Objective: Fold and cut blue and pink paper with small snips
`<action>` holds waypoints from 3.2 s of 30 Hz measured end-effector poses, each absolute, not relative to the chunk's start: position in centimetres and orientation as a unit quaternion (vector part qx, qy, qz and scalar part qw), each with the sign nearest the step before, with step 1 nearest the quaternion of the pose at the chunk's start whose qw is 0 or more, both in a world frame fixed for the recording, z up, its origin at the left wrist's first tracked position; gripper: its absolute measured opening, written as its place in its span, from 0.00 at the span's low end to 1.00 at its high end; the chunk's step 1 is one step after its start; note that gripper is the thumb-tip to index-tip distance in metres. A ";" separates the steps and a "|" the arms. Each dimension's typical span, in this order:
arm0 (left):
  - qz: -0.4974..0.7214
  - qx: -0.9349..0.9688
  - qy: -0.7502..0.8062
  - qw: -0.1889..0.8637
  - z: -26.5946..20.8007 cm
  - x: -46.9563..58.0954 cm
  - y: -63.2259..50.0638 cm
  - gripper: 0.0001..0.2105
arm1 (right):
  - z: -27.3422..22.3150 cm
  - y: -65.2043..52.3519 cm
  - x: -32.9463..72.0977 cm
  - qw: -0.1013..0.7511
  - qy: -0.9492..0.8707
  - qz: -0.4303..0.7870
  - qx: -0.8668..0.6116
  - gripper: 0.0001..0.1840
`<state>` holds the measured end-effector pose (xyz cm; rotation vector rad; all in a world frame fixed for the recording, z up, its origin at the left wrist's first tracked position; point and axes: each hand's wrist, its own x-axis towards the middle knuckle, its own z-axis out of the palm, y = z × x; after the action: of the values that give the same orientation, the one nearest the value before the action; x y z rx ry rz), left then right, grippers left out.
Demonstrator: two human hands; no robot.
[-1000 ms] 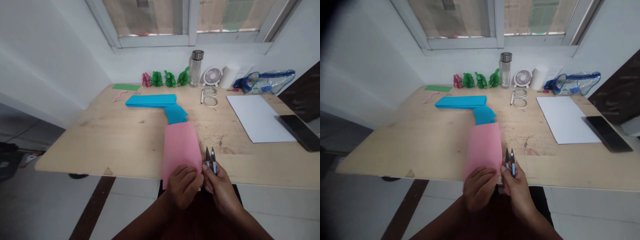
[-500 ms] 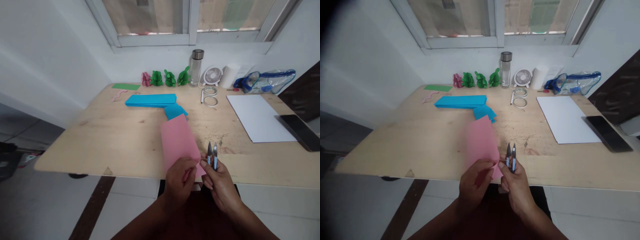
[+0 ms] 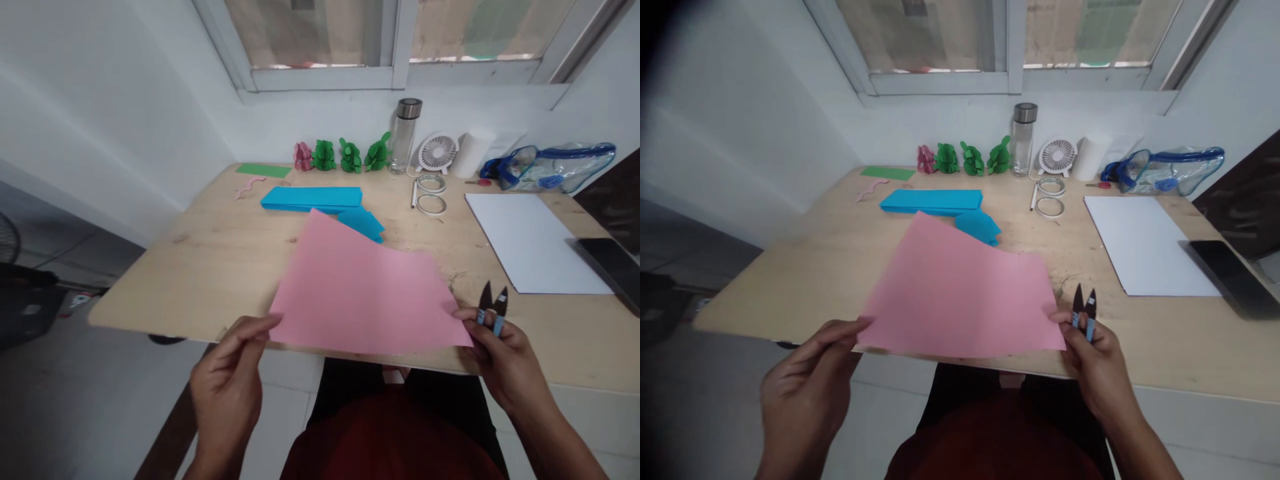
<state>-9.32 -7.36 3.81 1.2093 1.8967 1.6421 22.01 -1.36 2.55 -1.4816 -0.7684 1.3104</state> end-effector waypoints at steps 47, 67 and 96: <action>0.415 0.539 0.584 0.442 1.3 -11.9 -3.7 0.10 | 1.5 -0.7 24.5 0.286 -0.552 0.286 -0.729 0.17; 0.297 0.708 0.630 -0.114 -1.5 -5.7 -3.4 0.24 | 1.2 1.9 22.6 0.206 -0.590 0.191 -0.757 0.21; 0.105 0.762 0.639 -0.001 -2.2 -5.3 -1.6 0.27 | 2.1 2.6 23.2 0.159 -0.569 0.226 -0.774 0.25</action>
<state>-5.30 -1.60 -2.15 2.3959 2.0084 0.3305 23.25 2.59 2.07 -2.2127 -1.6275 0.6446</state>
